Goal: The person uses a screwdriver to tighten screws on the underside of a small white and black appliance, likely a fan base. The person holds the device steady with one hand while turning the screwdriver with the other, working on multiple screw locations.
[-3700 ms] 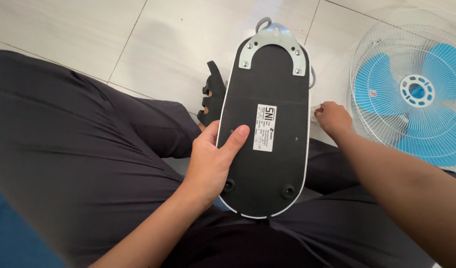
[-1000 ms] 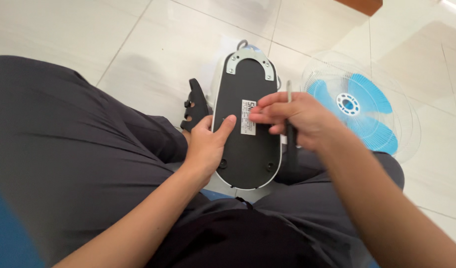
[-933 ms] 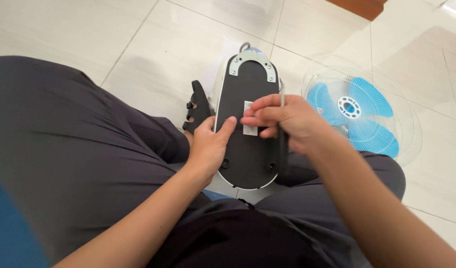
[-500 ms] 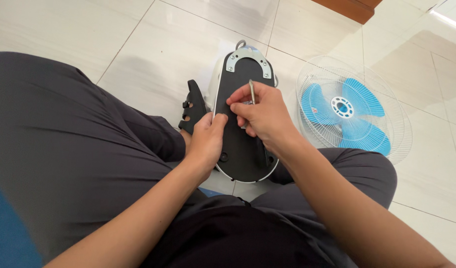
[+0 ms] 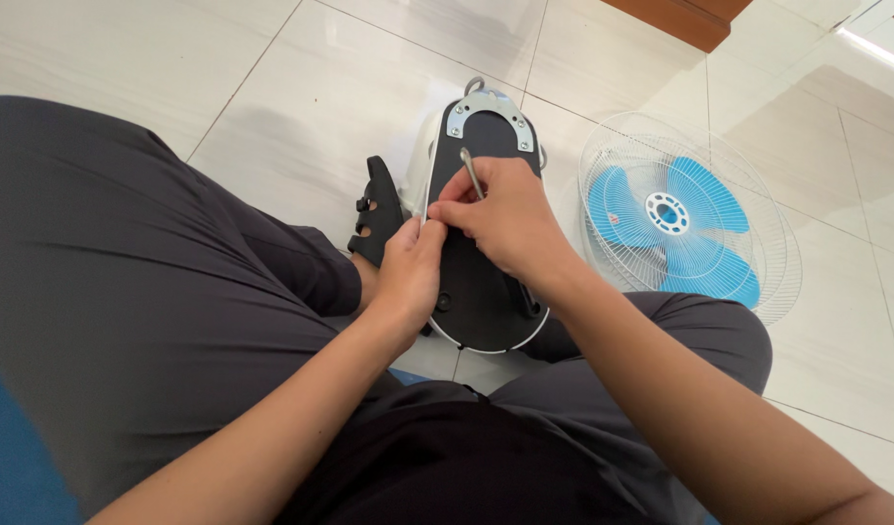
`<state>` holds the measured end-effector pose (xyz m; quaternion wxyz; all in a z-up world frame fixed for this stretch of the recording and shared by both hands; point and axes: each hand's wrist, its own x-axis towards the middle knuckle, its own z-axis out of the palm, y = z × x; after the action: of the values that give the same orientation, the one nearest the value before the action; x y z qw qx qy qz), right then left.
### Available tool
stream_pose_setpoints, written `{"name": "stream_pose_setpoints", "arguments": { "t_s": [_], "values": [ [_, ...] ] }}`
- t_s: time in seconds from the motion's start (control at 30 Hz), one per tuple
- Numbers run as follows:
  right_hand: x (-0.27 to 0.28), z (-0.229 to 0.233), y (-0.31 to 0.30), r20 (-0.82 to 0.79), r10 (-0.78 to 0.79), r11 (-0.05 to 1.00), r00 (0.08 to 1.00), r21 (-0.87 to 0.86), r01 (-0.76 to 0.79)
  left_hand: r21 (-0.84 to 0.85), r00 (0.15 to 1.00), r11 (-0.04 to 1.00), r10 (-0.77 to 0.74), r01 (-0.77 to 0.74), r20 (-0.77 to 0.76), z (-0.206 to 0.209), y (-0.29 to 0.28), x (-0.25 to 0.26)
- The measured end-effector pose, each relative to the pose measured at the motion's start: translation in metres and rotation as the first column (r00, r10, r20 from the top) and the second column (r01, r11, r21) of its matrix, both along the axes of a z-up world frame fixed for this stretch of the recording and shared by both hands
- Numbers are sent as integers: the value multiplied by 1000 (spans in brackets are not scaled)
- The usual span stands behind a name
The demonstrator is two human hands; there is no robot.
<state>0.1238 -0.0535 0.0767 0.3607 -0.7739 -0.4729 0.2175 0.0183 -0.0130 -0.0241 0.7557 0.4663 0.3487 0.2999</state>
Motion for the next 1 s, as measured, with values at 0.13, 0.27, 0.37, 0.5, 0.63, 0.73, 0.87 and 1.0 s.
{"name": "stream_pose_setpoints", "arguments": {
  "t_s": [0.13, 0.27, 0.37, 0.5, 0.63, 0.73, 0.87, 1.0],
  "values": [
    [-3, 2, -4, 129, 9, 1000, 992, -20, -6, -3, 999, 1000, -15, 15, 50, -5, 0, 0],
    [-10, 3, -6, 192, -12, 1000, 981, -13, 15, 114, 1000, 993, -12, 9, 24, -8, -1, -2],
    [-12, 3, -8, 193, -26, 998, 981, -47, 36, 146, 998, 989, -3, -7, 65, -9, -1, -2],
    [-8, 3, -13, 150, 31, 999, 988, -18, -28, 67, 988, 998, -9, -1, 153, -9, 0, -1],
    [1, 1, -14, 153, 113, 994, 982, -6, -114, 82, 992, 996, 16, -26, 128, -14, 0, 0],
    [5, 1, -10, 139, 116, 992, 983, -60, -109, 149, 994, 988, 32, -47, 108, -18, 1, 2],
    [5, 5, -6, 93, 167, 984, 981, -76, -160, 143, 987, 989, 9, -32, 161, -20, 2, 1],
    [5, 7, -9, 231, 210, 977, 950, -86, -195, 112, 988, 994, -10, -7, 152, -19, 1, 0]
  ]
}}
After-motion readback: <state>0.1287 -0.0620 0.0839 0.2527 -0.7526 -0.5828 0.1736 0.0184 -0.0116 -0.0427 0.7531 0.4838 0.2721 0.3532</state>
